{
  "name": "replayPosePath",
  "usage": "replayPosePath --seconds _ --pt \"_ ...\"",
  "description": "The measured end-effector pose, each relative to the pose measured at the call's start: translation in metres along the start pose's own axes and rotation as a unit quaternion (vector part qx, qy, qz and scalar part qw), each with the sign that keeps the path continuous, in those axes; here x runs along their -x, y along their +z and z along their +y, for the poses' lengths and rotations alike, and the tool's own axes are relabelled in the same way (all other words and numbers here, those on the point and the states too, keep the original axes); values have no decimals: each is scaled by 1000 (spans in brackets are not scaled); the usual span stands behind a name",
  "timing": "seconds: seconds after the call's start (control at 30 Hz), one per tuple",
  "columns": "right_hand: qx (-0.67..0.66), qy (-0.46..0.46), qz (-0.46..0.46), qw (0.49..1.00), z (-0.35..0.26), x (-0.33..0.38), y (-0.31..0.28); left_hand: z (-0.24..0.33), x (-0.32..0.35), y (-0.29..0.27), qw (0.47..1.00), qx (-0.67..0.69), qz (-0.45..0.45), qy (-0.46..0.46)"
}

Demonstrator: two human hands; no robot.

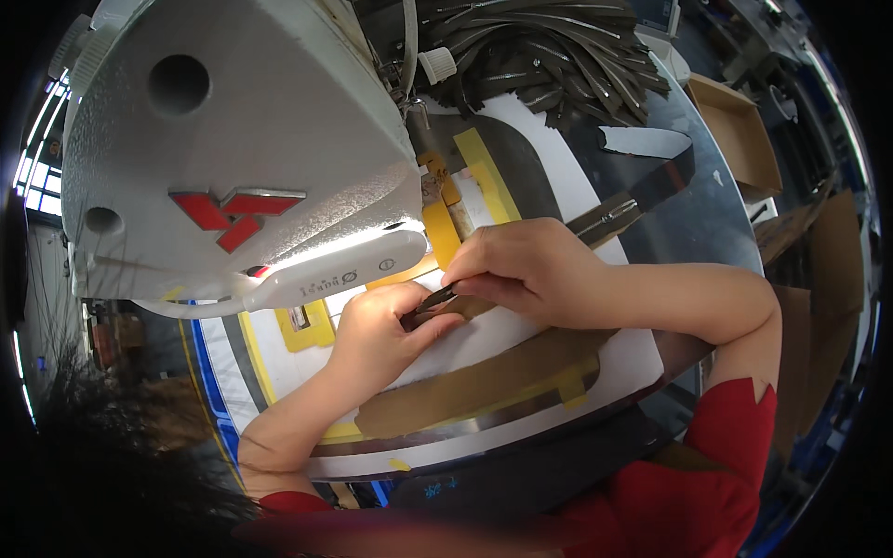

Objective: Assemble and sew leather straps using an industrial sewing machine.

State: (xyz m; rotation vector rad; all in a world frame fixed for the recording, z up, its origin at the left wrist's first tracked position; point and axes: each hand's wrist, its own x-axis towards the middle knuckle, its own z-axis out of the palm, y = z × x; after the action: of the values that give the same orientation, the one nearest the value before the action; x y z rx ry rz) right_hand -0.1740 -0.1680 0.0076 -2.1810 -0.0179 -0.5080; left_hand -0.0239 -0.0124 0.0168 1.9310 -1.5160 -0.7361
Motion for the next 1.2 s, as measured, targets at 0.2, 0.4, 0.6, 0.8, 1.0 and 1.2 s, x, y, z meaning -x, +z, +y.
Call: replayPosePath --seconds 0.2,0.4,0.6,0.8,1.0,1.2 --pt "79 53 -9 995 -9 1 -7 -4 1 6 994 11 69 81" --pt "120 184 -100 970 -8 -11 -18 3 4 6 989 -79 73 102" --pt "222 104 -11 969 32 -36 -20 -3 9 12 955 -212 111 174" --pt "204 95 -28 974 29 -38 -34 1 6 13 954 -241 95 148" --pt "219 74 -38 972 39 -39 -33 -2 6 13 957 -238 96 134" --pt "363 4 54 930 18 -37 -25 -9 -5 16 953 -250 108 130"
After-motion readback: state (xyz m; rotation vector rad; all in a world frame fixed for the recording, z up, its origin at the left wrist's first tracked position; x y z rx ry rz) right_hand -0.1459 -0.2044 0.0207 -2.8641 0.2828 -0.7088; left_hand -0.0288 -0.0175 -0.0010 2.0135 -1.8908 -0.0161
